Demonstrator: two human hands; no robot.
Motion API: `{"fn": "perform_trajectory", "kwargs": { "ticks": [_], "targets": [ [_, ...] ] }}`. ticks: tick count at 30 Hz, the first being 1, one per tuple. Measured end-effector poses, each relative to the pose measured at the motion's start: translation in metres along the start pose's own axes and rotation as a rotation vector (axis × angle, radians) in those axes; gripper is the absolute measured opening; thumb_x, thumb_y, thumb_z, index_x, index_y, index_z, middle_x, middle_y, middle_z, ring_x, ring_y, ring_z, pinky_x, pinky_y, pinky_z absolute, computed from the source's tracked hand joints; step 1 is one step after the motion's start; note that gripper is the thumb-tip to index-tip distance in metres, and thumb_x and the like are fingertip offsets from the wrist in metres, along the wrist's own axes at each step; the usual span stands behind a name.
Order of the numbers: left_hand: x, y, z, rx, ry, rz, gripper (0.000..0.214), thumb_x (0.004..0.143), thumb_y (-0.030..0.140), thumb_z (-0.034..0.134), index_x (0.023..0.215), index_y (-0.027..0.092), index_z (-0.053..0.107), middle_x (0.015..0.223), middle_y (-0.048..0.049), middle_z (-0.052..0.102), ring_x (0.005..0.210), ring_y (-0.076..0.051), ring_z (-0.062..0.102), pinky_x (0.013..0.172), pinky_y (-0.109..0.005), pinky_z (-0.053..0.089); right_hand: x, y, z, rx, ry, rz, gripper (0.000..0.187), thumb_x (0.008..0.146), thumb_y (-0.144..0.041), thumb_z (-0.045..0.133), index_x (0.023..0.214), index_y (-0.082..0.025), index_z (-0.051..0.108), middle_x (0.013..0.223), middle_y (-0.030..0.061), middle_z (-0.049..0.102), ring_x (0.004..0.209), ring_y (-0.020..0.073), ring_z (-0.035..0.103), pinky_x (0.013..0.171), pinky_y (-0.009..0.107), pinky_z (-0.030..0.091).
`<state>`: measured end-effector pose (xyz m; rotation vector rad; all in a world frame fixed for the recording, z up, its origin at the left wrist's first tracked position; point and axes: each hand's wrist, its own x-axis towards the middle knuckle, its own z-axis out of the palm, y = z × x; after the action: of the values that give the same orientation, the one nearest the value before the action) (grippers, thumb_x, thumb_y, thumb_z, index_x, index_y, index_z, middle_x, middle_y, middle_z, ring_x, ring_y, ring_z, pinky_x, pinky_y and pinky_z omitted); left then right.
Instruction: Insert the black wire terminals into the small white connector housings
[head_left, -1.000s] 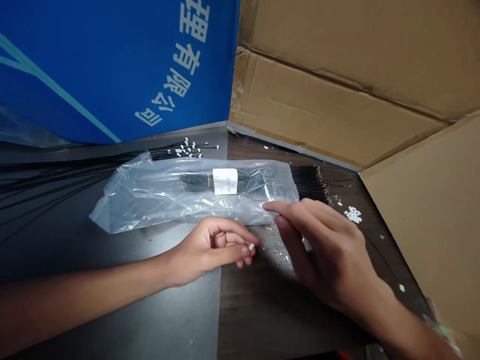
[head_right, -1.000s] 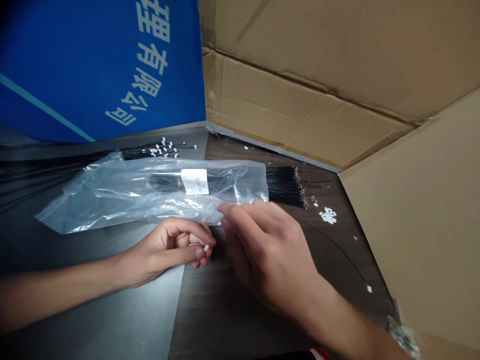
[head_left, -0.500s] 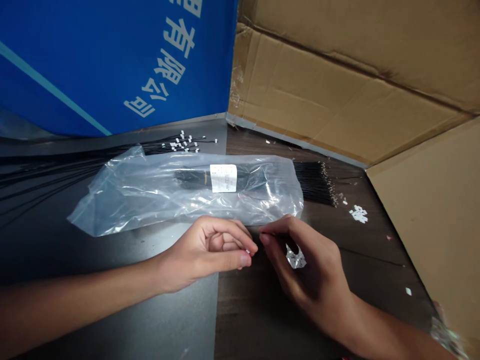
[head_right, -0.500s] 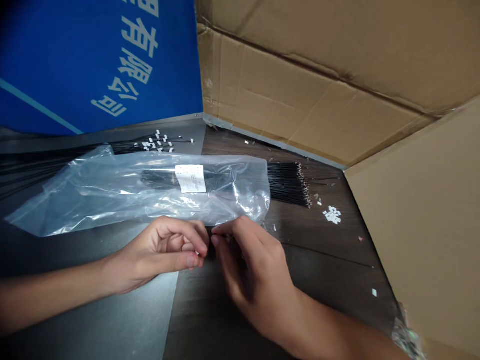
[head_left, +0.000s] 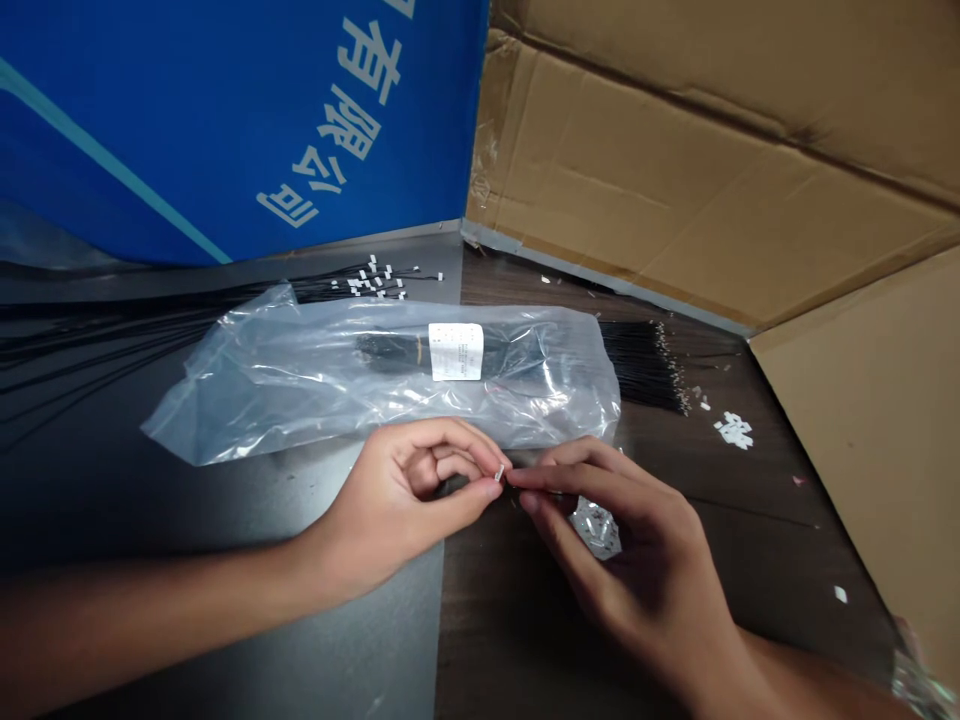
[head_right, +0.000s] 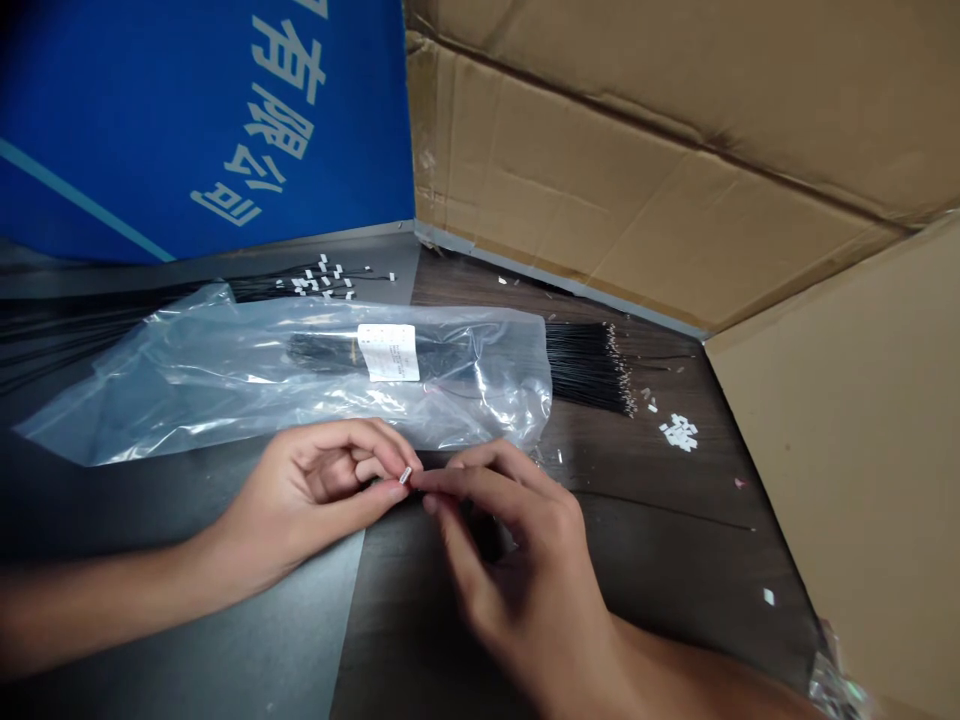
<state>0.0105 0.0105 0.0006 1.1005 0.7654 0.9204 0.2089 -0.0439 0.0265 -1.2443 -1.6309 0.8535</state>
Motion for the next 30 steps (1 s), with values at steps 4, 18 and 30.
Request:
{"fn": "perform_trajectory", "kwargs": {
  "ticks": [4,18,30],
  "targets": [
    [0.0007,0.0017,0.0015,0.082,-0.004,0.093,0.011,0.082,0.002,0.080,0.080,0.013,0.081,0.088,-0.0057,0.079,0.081,-0.011,0.075,0.075,-0.016,0.061,0.0012,-0.0006,0.0016,0.009,0.014,0.033,0.026,0.093,-0.006,0.072,0.107,-0.025,0.082,0.095,0.0006,0.078,0.081,0.0129,0.073,0.071,0.025,0.060],
    [0.0028,0.0010,0.0017,0.072,-0.029,0.082,0.013,0.080,0.000,0.080,0.078,0.013,0.081,0.085,-0.0060,0.080,0.079,-0.011,0.077,0.073,-0.015,0.062,0.0017,-0.0017,0.0005,-0.013,0.021,0.047,0.018,0.090,-0.007,0.074,0.099,-0.022,0.079,0.091,-0.0010,0.080,0.082,0.0119,0.075,0.075,0.024,0.062],
    [0.0007,0.0034,0.0004,0.211,-0.069,0.086,0.014,0.083,0.005,0.078,0.086,0.015,0.087,0.085,-0.0078,0.079,0.076,-0.014,0.075,0.070,-0.018,0.060,0.0019,-0.0012,-0.0002,-0.068,0.039,-0.002,0.016,0.090,-0.008,0.077,0.099,-0.021,0.078,0.088,-0.0002,0.081,0.077,0.0133,0.075,0.073,0.025,0.064]
  ]
}}
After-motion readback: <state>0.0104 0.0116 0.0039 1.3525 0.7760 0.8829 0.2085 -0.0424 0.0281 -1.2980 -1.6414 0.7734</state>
